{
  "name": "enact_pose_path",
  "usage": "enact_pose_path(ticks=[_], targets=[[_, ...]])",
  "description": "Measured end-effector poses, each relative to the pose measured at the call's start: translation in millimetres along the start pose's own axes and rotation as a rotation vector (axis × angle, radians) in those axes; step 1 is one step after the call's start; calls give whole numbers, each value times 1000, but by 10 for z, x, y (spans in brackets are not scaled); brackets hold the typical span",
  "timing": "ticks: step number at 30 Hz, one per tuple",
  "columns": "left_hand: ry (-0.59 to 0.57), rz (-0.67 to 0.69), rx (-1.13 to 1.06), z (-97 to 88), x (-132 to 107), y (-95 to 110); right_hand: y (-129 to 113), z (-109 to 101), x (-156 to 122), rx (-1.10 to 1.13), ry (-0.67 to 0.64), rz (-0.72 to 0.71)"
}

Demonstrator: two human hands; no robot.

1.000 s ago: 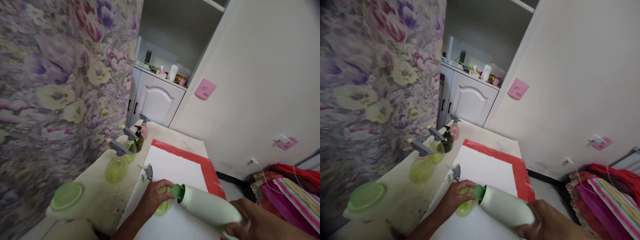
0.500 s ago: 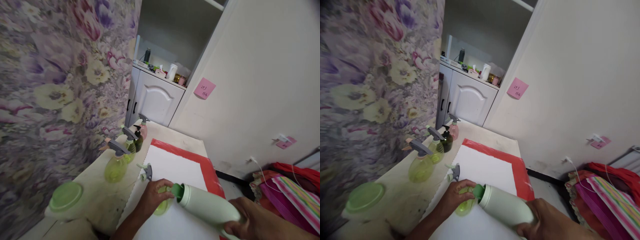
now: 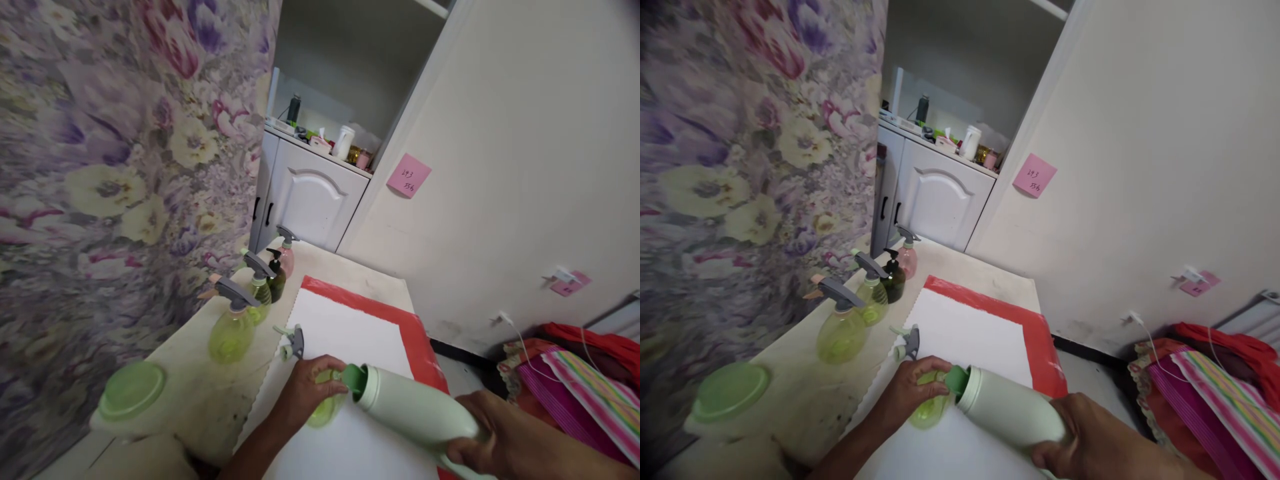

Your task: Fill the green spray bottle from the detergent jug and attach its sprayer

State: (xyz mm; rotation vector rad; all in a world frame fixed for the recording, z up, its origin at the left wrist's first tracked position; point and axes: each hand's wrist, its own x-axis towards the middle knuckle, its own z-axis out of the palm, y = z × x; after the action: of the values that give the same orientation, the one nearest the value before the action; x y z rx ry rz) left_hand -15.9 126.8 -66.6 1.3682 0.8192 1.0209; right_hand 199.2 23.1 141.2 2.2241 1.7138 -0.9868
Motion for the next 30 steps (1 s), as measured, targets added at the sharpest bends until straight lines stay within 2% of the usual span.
enact_pose_path(ticks=[14,21,30], targets=[[-9,11,5,-7,9,-11,144,43,85,-7,10,-25],[-20,-1,-9,-3,13,-1,136,58,109,-20,4,29],[-16,2,-12,-10,23,-30,171,60,107,0,10,16]])
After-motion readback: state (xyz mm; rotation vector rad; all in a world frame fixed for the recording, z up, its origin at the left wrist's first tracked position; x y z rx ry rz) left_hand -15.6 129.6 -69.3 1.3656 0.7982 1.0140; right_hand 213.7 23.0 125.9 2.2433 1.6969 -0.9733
